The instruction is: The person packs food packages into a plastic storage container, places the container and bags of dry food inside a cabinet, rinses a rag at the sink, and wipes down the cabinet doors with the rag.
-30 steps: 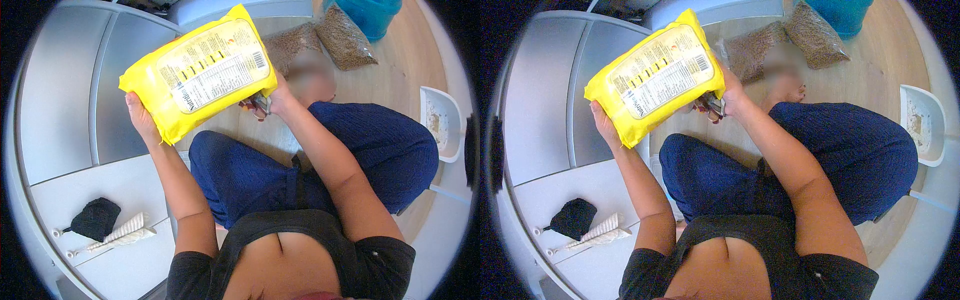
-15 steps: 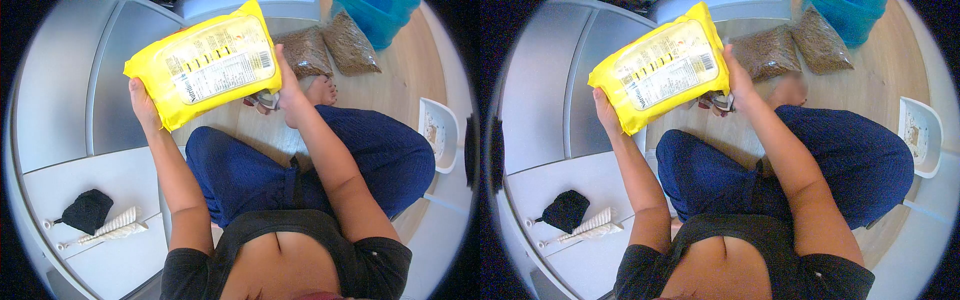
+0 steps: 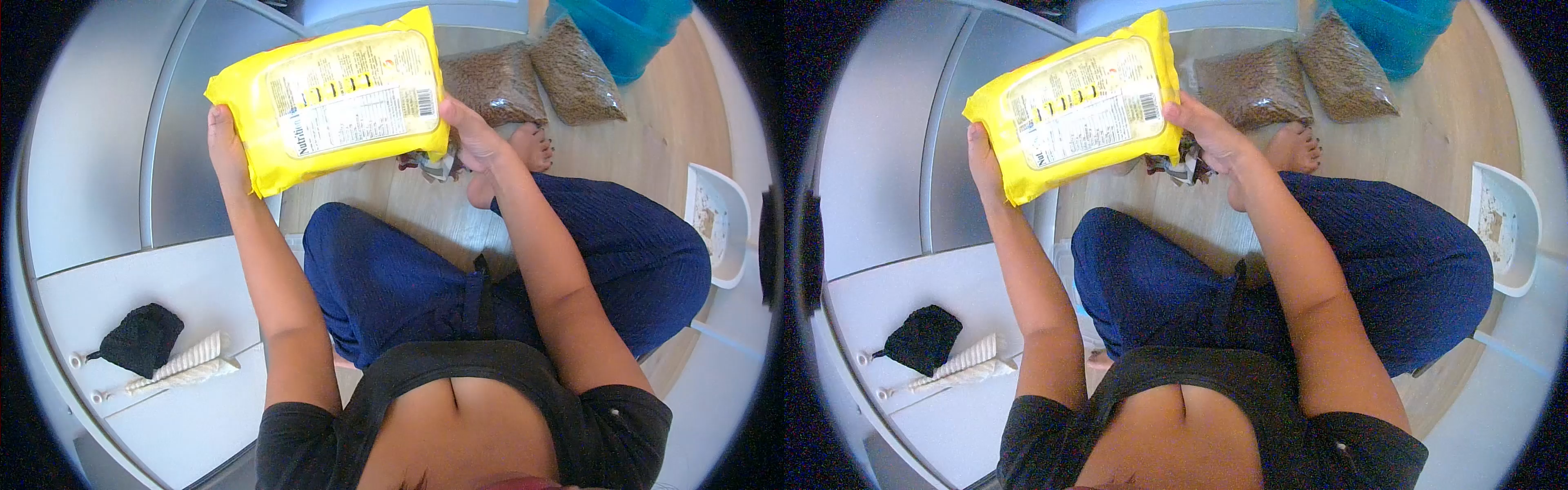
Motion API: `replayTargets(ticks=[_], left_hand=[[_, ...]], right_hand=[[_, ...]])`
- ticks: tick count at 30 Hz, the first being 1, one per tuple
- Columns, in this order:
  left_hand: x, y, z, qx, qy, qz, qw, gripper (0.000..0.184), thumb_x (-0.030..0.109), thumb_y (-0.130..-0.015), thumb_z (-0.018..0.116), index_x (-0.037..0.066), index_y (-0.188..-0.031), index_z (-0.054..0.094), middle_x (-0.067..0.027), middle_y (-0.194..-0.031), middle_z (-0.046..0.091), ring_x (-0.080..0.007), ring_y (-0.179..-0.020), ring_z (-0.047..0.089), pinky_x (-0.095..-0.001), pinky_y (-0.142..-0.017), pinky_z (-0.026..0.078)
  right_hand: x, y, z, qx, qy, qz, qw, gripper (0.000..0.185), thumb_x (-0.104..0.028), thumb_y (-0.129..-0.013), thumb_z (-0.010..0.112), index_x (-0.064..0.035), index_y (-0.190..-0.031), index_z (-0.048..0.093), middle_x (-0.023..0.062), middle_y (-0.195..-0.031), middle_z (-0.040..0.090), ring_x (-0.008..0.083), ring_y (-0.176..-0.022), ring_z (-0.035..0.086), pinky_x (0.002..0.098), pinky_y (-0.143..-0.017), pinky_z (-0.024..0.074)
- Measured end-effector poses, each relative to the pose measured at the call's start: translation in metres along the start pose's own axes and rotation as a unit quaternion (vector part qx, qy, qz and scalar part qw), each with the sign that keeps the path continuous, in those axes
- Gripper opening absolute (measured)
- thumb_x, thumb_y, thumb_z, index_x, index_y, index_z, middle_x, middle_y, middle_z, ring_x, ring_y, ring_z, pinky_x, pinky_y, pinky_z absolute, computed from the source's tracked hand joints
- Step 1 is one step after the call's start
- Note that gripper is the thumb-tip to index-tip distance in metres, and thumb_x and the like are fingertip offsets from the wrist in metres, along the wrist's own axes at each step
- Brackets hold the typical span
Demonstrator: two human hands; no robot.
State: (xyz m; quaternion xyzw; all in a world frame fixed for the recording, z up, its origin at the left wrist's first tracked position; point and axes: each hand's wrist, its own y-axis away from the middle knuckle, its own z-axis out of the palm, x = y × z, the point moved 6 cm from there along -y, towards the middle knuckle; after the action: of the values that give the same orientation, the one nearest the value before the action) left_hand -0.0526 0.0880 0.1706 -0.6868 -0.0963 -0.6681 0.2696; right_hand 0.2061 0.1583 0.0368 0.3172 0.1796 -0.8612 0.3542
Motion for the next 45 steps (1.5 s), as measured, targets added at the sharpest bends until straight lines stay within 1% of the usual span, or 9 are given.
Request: replayTargets(ticks=[11, 14, 17, 18, 23, 29, 36, 42, 45], left_hand=[[0.039, -0.011, 0.035, 0.013, -0.220, -0.095, 0.971, 0.041, 0.036, -0.096, 0.039, -0.001, -0.110, 0.049, -0.0096, -0.103, 0.058, -0.0158, -0.090, 0.058, -0.0288, -0.079, 0.047], [0.040, -0.022, 0.037, -0.264, 0.129, -0.109, 0.950, 0.072, 0.058, -0.084, 0.046, -0.001, -0.126, 0.038, -0.0154, -0.120, 0.053, -0.0225, -0.111, 0.051, -0.0364, -0.095, 0.041], [0.017, 0.027, 0.063, -0.120, 0.258, 0.037, 0.958, 0.090, 0.065, -0.069, 0.060, 0.008, -0.134, 0.034, -0.0134, -0.130, 0.045, -0.0227, -0.120, 0.044, -0.0425, -0.098, 0.038], [-0.012, 0.042, 0.071, -0.114, 0.258, -0.015, 0.959, 0.105, 0.067, -0.054, 0.070, 0.016, -0.137, 0.031, -0.0075, -0.139, 0.036, -0.0225, -0.127, 0.036, -0.0453, -0.100, 0.035], [-0.084, 0.092, 0.118, -0.109, 0.216, -0.036, 0.970, 0.102, 0.058, -0.052, 0.077, 0.015, -0.135, 0.034, 0.0008, -0.136, 0.040, -0.0177, -0.127, 0.033, -0.0391, -0.105, 0.025], [-0.075, 0.071, 0.124, 0.035, 0.303, -0.038, 0.952, 0.074, 0.035, -0.071, 0.071, 0.010, -0.132, 0.036, -0.0036, -0.129, 0.046, -0.0204, -0.120, 0.042, -0.0395, -0.101, 0.033], [-0.070, 0.059, 0.118, 0.055, 0.371, -0.040, 0.926, 0.067, 0.028, -0.073, 0.061, 0.010, -0.132, 0.034, -0.0077, -0.127, 0.047, -0.0250, -0.117, 0.046, -0.0432, -0.098, 0.039], [-0.071, 0.054, 0.110, 0.052, 0.375, -0.038, 0.925, 0.067, 0.024, -0.073, 0.059, 0.010, -0.133, 0.034, -0.0083, -0.128, 0.047, -0.0254, -0.117, 0.046, -0.0430, -0.098, 0.039], [-0.070, 0.053, 0.110, 0.050, 0.394, -0.037, 0.917, 0.067, 0.023, -0.073, 0.058, 0.010, -0.133, 0.034, -0.0083, -0.128, 0.047, -0.0258, -0.117, 0.046, -0.0431, -0.098, 0.039]], right_hand=[[0.017, -0.001, 0.004, -0.008, -0.096, 0.002, 0.995, 0.070, -0.039, -0.076, 0.063, -0.0002, -0.129, 0.039, 0.0136, -0.122, 0.052, 0.0213, -0.109, 0.052, 0.0339, -0.095, 0.0409], [0.020, -0.002, -0.007, 0.007, -0.154, -0.010, 0.988, 0.070, -0.041, -0.074, 0.063, 0.0002, -0.127, 0.041, 0.0141, -0.120, 0.054, 0.0220, -0.107, 0.054, 0.0342, -0.093, 0.0424], [0.004, -0.005, -0.004, -0.026, -0.162, -0.036, 0.986, 0.073, -0.042, -0.071, 0.065, 0.0003, -0.126, 0.042, 0.0134, -0.120, 0.054, 0.0216, -0.106, 0.055, 0.0332, -0.093, 0.0428], [-0.002, -0.006, -0.005, -0.012, -0.133, -0.049, 0.990, 0.075, -0.042, -0.070, 0.066, 0.0003, -0.127, 0.041, 0.0127, -0.121, 0.054, 0.0211, -0.106, 0.055, 0.0330, -0.093, 0.0426], [-0.007, -0.005, -0.018, 0.004, -0.021, -0.049, 0.999, 0.074, -0.034, -0.071, 0.068, -0.0005, -0.129, 0.037, 0.0100, -0.119, 0.054, 0.0196, -0.107, 0.053, 0.0322, -0.092, 0.0420], [-0.007, -0.005, -0.008, 0.042, 0.058, -0.054, 0.996, 0.075, -0.035, -0.072, 0.072, 0.0004, -0.128, 0.038, 0.0105, -0.121, 0.051, 0.0184, -0.113, 0.046, 0.0317, -0.097, 0.0356], [-0.011, -0.014, -0.016, 0.068, 0.180, -0.080, 0.978, 0.075, -0.034, -0.069, 0.077, -0.0005, -0.127, 0.043, 0.0083, -0.121, 0.051, 0.0174, -0.110, 0.048, 0.0300, -0.095, 0.0365], [-0.036, -0.010, -0.024, 0.156, 0.166, -0.135, 0.964, 0.050, -0.020, -0.080, 0.066, -0.0030, -0.123, 0.047, 0.0075, -0.115, 0.053, 0.0126, -0.104, 0.050, 0.0270, -0.090, 0.0396], [-0.056, 0.001, -0.025, 0.206, 0.068, -0.309, 0.926, 0.025, -0.007, -0.083, 0.049, -0.0041, -0.108, 0.051, 0.0038, -0.104, 0.055, 0.0138, -0.093, 0.052, 0.0278, -0.085, 0.0423]])
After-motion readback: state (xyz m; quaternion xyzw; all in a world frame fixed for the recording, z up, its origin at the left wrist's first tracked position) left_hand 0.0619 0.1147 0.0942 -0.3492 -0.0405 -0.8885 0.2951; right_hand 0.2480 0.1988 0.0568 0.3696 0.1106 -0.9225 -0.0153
